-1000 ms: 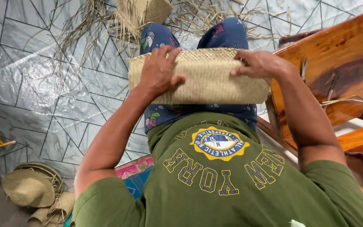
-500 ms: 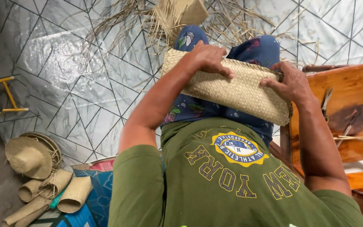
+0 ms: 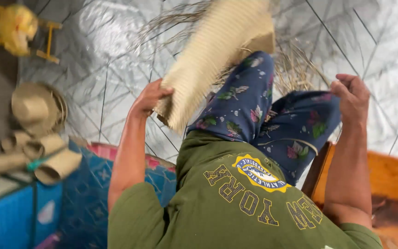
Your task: Trimming excess straw ends from a woven mat and a woven hat using scissors
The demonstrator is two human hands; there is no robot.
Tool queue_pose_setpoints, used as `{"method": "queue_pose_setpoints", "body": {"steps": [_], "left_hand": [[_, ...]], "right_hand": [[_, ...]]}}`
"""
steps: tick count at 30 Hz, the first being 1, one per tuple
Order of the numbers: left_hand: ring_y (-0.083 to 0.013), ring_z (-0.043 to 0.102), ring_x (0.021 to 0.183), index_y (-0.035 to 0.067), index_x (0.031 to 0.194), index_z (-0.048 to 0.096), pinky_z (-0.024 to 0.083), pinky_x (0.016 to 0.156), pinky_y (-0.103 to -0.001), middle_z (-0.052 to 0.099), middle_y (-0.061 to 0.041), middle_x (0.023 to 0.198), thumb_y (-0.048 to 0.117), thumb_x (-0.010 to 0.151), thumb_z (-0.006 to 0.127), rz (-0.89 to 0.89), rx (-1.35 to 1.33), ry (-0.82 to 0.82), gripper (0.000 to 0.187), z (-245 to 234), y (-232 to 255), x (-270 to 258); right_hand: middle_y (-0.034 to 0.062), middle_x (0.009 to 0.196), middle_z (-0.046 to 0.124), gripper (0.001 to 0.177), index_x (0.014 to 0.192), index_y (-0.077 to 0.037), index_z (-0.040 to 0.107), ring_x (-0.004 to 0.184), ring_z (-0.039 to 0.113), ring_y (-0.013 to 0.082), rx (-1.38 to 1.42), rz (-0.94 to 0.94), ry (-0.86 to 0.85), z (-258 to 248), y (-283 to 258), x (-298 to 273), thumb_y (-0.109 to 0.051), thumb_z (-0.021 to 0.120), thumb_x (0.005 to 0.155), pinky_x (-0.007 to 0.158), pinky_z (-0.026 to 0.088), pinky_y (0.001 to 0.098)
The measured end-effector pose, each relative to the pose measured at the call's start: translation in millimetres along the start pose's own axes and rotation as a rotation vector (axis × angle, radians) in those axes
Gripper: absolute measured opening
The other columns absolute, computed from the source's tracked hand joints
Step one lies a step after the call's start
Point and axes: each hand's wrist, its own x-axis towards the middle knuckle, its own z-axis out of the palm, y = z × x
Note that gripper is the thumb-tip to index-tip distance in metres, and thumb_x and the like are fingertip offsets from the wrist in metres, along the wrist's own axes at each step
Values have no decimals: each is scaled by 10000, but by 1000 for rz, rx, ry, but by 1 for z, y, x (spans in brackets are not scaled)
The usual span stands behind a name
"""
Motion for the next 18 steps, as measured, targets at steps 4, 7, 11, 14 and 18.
{"method": "queue_pose_setpoints", "body": {"steps": [4, 7, 11, 14, 18], "left_hand": [[-197, 592, 752, -39, 1079, 598, 502, 653, -293, 638, -118, 917, 107, 841, 610, -5, -825, 673, 281, -4, -163, -30], [-186, 571, 650, -37, 934, 631, 486, 565, -288, 623, -97, 789, 72, 816, 621, -18, -943, 1056, 161, 2, -256, -34], [-210, 610, 733, -53, 1033, 593, 519, 659, -295, 651, -142, 891, 78, 756, 572, -101, -693, 1396, 307, 11, -263, -76], [-255, 615, 782, -47, 1059, 463, 539, 718, -336, 604, -190, 955, 148, 833, 508, -27, -629, 1596, 302, -21, -280, -96], [-301, 588, 876, -50, 1109, 430, 498, 814, -370, 553, -233, 1037, 280, 887, 550, -104, -441, 1867, 415, -121, -346, -104]], "right_hand": [[-6, 825, 530, 235, 1119, -34, 594, 719, 492, 86, -150, 32, -282, 38, 48, 46, -141, 621, 911, 634, 422, 206], [41, 827, 537, 267, 1116, -2, 620, 709, 477, 138, -347, -104, -424, 58, 71, 54, -151, 662, 899, 635, 413, 258], [95, 930, 616, 273, 1178, 32, 573, 861, 584, 151, -296, -85, -517, 78, 38, 20, 15, 596, 906, 779, 453, 234], [127, 951, 601, 286, 1169, 38, 608, 837, 552, 190, -412, -243, -461, 87, 33, 11, -27, 667, 897, 744, 434, 284], [85, 927, 590, 261, 1178, 3, 609, 828, 526, 159, -445, -109, -365, 92, 10, -6, -59, 650, 927, 725, 422, 266]]}}
